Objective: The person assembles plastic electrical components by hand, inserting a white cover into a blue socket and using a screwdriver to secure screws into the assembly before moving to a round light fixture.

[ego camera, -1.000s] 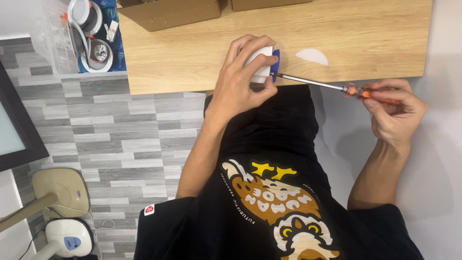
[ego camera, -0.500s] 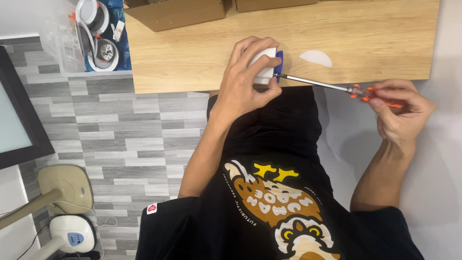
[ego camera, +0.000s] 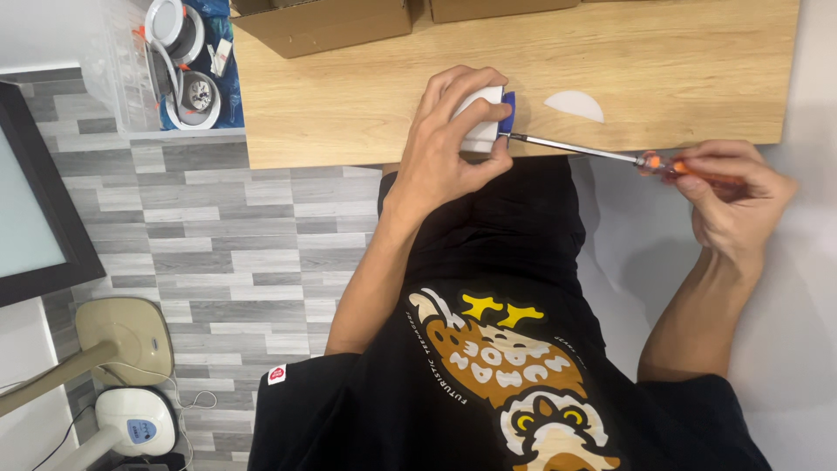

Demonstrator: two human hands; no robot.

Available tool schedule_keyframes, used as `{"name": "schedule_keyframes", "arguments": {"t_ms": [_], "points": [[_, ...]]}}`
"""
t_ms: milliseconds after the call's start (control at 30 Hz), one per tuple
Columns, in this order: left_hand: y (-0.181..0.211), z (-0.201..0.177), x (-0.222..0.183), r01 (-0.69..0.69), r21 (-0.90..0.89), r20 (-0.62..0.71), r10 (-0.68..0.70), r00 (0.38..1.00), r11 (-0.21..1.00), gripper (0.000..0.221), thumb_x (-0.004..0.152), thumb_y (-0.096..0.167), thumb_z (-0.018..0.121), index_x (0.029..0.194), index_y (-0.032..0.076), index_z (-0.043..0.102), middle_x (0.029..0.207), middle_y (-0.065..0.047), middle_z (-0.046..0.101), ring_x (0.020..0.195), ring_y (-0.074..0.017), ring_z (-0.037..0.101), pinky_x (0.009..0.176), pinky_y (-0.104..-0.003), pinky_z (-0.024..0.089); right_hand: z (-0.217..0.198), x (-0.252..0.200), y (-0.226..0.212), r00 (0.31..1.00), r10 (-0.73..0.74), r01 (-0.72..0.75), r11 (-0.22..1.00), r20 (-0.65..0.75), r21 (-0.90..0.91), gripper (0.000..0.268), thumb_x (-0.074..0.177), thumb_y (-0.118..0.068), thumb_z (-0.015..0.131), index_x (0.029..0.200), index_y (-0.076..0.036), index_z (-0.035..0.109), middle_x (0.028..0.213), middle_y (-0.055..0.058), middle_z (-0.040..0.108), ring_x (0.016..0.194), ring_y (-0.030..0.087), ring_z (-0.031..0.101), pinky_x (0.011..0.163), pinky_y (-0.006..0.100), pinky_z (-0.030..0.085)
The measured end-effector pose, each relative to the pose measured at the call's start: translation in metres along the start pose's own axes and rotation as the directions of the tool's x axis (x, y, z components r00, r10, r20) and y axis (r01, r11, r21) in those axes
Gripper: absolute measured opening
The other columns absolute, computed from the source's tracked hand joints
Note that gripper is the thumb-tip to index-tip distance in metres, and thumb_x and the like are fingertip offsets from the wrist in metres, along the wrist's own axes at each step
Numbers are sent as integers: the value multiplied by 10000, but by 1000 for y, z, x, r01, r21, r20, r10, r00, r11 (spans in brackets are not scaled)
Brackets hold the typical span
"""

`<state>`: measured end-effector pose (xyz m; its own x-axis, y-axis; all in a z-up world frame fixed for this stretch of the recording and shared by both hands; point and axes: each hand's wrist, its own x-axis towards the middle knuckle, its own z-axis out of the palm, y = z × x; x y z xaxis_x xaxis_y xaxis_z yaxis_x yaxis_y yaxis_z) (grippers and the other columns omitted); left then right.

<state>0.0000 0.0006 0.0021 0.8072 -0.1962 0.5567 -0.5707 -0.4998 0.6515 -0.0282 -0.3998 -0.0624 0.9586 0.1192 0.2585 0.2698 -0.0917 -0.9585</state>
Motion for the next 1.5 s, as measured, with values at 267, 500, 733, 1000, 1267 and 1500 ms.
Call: {"name": "schedule_keyframes", "arguments": {"t_ms": [267, 500, 733, 1000, 1267, 1500], "points": [[-9, 2, -3, -60, 154, -2, 61, 998, 986, 200, 990, 215, 897, 1146, 197, 773, 1418, 1, 675, 1404, -332, 569, 1250, -625, 405, -10, -3, 3, 996, -87, 87, 996, 3, 24, 218, 1044, -23, 824, 1206, 39, 691, 1282, 182, 630, 1191, 435, 765, 1155, 578, 744], [-23, -23, 17, -236, 213, -37, 249, 968, 948, 163, 1013, 274, 889, 1147, 270, 797, 1340, 40, 736, 1349, -276, 593, 1147, -507, 381, -5, -2, -2, 993, -112, 115, 989, -41, 92, 240, 1068, -121, 808, 1210, 10, 666, 1282, 151, 607, 1177, 438, 757, 1170, 642, 737], [-58, -101, 45, 20, 501, -331, 170, 928, 865, 149, 970, 137, 933, 1004, 180, 794, 1184, 19, 724, 1133, -272, 610, 963, -476, 376, -9, -11, 0, 998, -31, 42, 985, -63, 169, 312, 1046, -60, 796, 1307, -44, 626, 1379, 296, 651, 1252, 458, 720, 1169, 660, 723], [-17, -89, 54, -91, 274, -307, 177, 935, 957, 101, 1012, 18, 783, 947, 95, 792, 954, -38, 768, 967, -255, 656, 1000, -433, 441, -6, -16, -7, 972, 110, -63, 973, -207, 224, 334, 1119, -189, 793, 1319, -61, 558, 1329, 284, 717, 1149, 432, 783, 951, 379, 709], [-20, -30, 30, -77, 107, 341, 36, 939, 991, 579, 1008, 606, 761, 1249, 90, 660, 1259, -123, 695, 1165, -341, 660, 988, -491, 489, 9, -7, -29, 966, 127, -81, 976, -224, 203, 392, 1208, -355, 715, 1336, -73, 474, 1150, 343, 681, 993, 459, 768, 784, 384, 660], [-20, -28, 8, -166, -23, 197, 167, 966, 986, 614, 998, 354, 988, 1377, 63, 602, 1407, -185, 613, 1292, -370, 672, 1108, -504, 594, 2, -19, -19, 970, 91, -47, 980, -226, 193, 355, 1222, -318, 674, 1334, -62, 454, 1107, 298, 650, 902, 468, 736, 729, 429, 646]]}}
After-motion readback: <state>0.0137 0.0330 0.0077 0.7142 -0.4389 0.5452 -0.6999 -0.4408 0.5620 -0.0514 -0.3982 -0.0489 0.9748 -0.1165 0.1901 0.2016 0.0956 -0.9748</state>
